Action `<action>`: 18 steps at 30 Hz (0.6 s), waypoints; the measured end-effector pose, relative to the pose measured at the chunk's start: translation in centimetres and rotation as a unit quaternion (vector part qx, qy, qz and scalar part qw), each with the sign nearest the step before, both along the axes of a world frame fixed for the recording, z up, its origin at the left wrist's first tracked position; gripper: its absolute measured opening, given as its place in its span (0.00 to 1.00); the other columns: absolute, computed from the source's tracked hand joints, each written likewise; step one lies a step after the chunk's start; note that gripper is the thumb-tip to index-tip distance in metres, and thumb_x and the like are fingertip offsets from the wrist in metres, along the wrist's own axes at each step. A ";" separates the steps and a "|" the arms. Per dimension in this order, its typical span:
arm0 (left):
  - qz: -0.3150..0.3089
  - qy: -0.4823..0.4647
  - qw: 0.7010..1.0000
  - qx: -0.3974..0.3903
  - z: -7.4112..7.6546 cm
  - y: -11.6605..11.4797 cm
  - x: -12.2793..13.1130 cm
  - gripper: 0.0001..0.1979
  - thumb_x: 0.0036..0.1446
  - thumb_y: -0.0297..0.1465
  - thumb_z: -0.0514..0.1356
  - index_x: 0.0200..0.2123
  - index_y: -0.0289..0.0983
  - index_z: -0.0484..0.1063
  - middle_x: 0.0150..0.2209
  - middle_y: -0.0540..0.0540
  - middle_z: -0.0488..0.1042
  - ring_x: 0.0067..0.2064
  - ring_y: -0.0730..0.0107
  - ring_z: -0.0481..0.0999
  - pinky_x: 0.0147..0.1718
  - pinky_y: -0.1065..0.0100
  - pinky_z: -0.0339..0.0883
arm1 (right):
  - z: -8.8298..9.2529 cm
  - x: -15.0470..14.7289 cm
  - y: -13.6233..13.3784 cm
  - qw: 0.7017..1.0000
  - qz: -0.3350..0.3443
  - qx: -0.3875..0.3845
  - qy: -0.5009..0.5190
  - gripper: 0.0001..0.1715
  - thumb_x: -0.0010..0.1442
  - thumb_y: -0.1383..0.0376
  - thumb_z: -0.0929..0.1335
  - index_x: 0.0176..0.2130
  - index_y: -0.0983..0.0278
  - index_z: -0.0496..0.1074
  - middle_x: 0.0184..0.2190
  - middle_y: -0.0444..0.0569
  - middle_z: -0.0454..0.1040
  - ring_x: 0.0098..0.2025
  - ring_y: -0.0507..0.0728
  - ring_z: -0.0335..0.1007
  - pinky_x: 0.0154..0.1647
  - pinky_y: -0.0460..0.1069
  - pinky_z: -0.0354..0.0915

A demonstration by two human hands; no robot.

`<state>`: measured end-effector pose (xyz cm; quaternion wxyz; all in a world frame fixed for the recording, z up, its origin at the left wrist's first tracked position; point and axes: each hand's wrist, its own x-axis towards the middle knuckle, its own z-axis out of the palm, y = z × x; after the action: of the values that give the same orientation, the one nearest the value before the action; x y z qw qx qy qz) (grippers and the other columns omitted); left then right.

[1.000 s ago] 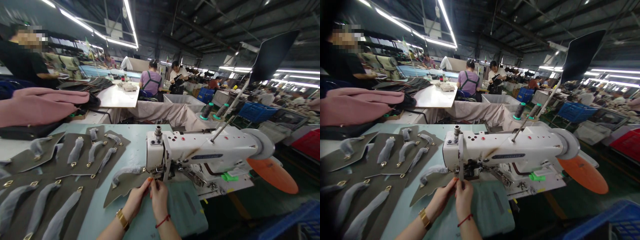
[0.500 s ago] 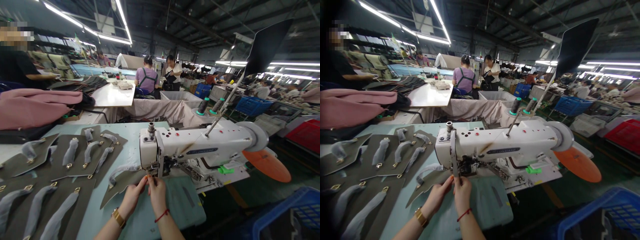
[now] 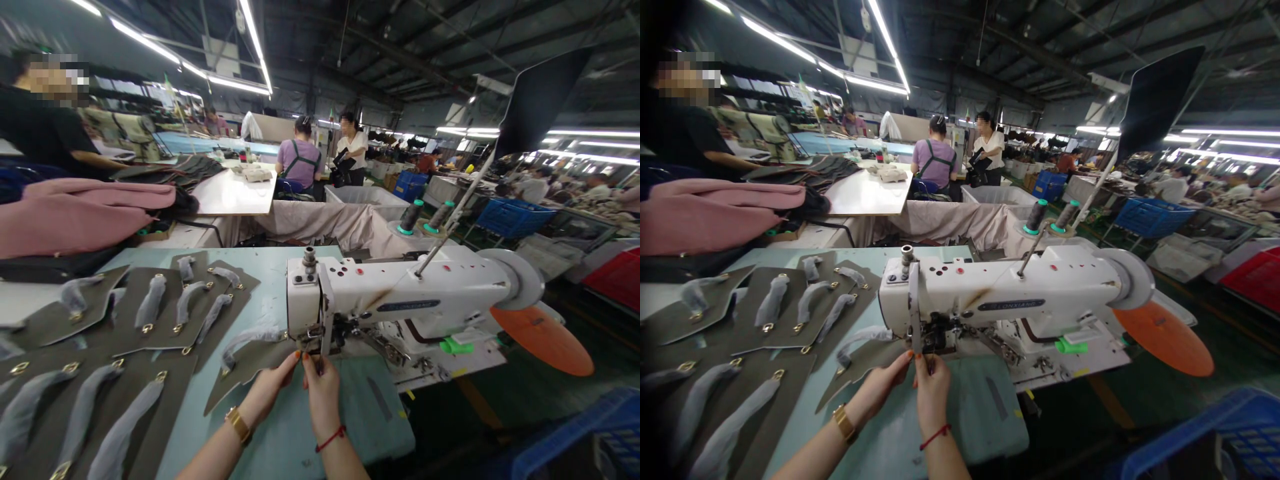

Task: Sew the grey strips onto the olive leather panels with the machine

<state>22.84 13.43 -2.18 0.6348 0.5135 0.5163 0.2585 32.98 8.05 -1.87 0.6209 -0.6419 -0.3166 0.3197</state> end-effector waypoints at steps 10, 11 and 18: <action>-0.014 -0.037 0.998 -0.044 -0.3 0.2 0.2 0.29 0.46 0.57 0.57 0.17 0.40 0.52 0.19 0.55 0.49 0.25 0.73 0.47 0.26 0.68 0.43 | 0.4 0.1 -0.1 1.000 -0.010 -0.017 -0.013 0.23 0.57 0.53 0.67 0.19 0.63 0.60 0.14 0.38 0.59 0.19 0.50 0.53 0.22 0.45 0.51; -0.010 -0.045 0.998 -0.044 -0.3 0.1 0.3 0.28 0.46 0.57 0.57 0.17 0.40 0.53 0.19 0.55 0.50 0.25 0.73 0.47 0.26 0.68 0.44 | 0.4 0.2 -0.1 1.000 -0.007 -0.019 -0.013 0.23 0.57 0.53 0.67 0.20 0.63 0.60 0.15 0.38 0.59 0.19 0.50 0.54 0.22 0.45 0.51; 0.011 -0.074 0.996 -0.044 0.4 -0.2 0.6 0.28 0.43 0.57 0.59 0.18 0.39 0.56 0.19 0.55 0.51 0.24 0.73 0.49 0.24 0.70 0.47 | 1.1 0.4 -0.1 1.000 0.006 -0.022 -0.014 0.24 0.56 0.52 0.67 0.19 0.62 0.59 0.14 0.38 0.58 0.19 0.50 0.54 0.22 0.46 0.52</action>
<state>23.48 13.21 -1.76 0.6903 0.4588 0.4842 0.2804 33.35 7.92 -0.80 0.6000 -0.6580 -0.3223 0.3210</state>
